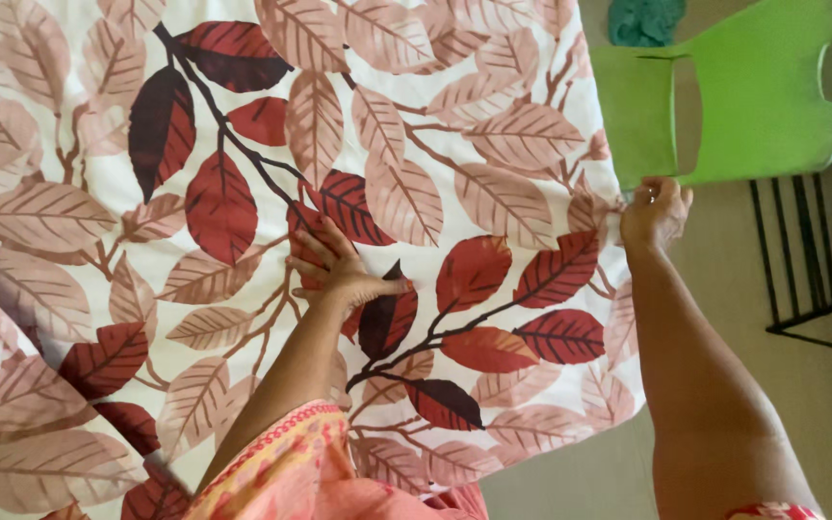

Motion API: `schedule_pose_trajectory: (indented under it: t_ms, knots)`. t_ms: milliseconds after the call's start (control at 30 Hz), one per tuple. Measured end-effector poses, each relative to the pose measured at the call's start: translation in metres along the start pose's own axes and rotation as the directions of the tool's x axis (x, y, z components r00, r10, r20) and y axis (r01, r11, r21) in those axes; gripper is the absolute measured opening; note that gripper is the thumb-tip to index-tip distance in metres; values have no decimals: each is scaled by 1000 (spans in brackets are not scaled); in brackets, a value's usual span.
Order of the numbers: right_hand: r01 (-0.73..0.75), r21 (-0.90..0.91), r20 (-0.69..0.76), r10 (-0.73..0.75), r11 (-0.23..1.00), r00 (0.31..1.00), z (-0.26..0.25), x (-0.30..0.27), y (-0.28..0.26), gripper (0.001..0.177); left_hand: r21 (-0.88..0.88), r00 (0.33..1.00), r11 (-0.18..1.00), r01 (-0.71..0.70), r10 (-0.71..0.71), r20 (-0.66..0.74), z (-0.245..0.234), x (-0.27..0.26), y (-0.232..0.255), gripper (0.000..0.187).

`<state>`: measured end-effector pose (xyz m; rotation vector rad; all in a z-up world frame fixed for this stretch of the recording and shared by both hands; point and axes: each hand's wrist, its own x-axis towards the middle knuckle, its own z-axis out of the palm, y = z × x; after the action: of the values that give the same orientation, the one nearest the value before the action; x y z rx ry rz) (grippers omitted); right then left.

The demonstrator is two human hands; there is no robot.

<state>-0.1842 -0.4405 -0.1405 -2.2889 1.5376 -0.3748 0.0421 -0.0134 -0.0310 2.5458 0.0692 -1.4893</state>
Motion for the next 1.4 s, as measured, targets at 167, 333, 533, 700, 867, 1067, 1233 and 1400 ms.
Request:
schedule_pose_trajectory:
  t_ms: [167, 333, 533, 700, 867, 1067, 1233, 1400]
  knots:
    - [406, 66, 93, -411, 912, 907, 31, 31, -94, 34, 109, 990, 989, 98, -109, 91, 10, 8, 24, 169]
    - [10, 106, 83, -19, 994, 996, 59, 63, -111, 15, 187, 981, 972, 142, -164, 108, -1, 21, 34, 172]
    - [-263, 169, 93, 250, 950, 964, 32, 171, -72, 9, 219, 961, 958, 187, -225, 163, -1, 36, 32, 175]
    - [105, 231, 302, -174, 967, 938, 68, 195, -128, 18, 213, 952, 957, 196, -238, 193, -2, 42, 36, 178]
    - [225, -166, 254, -178, 960, 951, 127, 200, -174, 24, 190, 950, 958, 213, -249, 188, -3, 43, 30, 181]
    - [-71, 380, -16, 83, 922, 996, 127, 152, -244, 41, 154, 969, 976, 153, -178, 170, -7, 38, 15, 181]
    - [416, 237, 91, -446, 878, 890, 108, -8, -295, 80, 79, 983, 990, 121, -131, 128, -2, 38, 10, 182]
    - [661, -140, 458, -544, 737, 703, 94, -109, -290, 79, -9, 995, 999, 42, -41, 87, 7, 45, -4, 181]
